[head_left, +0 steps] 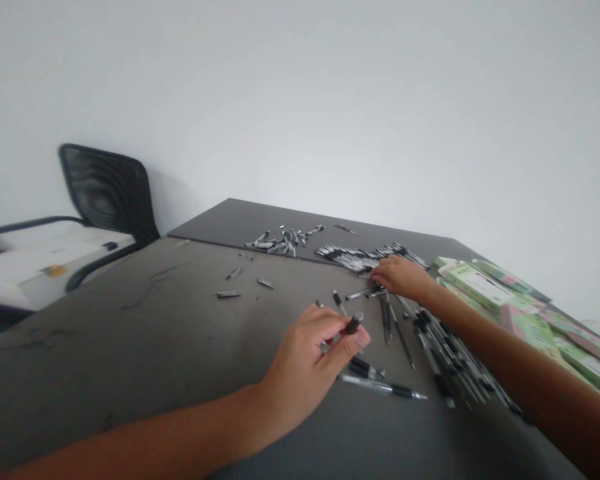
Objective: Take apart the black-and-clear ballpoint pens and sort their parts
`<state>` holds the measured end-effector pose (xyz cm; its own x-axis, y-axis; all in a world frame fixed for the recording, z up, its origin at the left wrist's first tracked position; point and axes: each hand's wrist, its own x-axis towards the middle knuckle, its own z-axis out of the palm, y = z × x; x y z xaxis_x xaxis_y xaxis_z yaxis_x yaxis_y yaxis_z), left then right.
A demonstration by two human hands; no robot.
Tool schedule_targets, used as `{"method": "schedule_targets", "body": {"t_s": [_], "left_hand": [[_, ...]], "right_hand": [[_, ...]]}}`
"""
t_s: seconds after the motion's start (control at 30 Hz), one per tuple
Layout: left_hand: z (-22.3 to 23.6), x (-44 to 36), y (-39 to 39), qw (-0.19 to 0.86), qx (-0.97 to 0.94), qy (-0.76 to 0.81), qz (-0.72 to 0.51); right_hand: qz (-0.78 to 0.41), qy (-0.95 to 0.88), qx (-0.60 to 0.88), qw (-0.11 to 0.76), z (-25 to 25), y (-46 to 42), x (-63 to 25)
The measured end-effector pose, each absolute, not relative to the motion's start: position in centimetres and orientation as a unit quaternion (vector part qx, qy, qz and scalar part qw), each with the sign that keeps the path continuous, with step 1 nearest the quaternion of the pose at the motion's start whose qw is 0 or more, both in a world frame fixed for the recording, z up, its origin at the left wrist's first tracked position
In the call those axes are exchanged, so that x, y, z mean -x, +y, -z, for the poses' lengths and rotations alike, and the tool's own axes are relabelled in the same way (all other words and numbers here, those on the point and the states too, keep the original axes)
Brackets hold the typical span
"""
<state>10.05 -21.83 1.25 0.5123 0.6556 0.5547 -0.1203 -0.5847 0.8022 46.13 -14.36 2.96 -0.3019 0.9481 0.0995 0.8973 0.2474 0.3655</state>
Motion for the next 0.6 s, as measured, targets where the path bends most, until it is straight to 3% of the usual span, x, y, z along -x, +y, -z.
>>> {"method": "schedule_targets", "body": {"t_s": [0.17, 0.33, 0.47, 0.6], "left_hand": [[-1.2, -10.1, -21.8, 0.415, -0.768, 0.171, -0.457], [-1.2, -10.1, -21.8, 0.417, -0.770, 0.168, -0.453], [-1.2, -10.0, -21.8, 0.421, -0.770, 0.169, -0.449], [-1.4, -9.9, -21.8, 0.407, -0.780, 0.168, -0.445]], "right_hand": [[-0.193, 0.802, -0.563, 0.038, -3.2, -15.2, -45.5], [-0.213, 0.788, -0.575, -0.047, -4.2, -16.6, -44.0], [-0.200, 0.711, -0.630, -0.240, -5.2, -19.0, -41.8], [-0.056, 0.639, -0.637, -0.428, -6.2, -22.0, -38.4]]}}
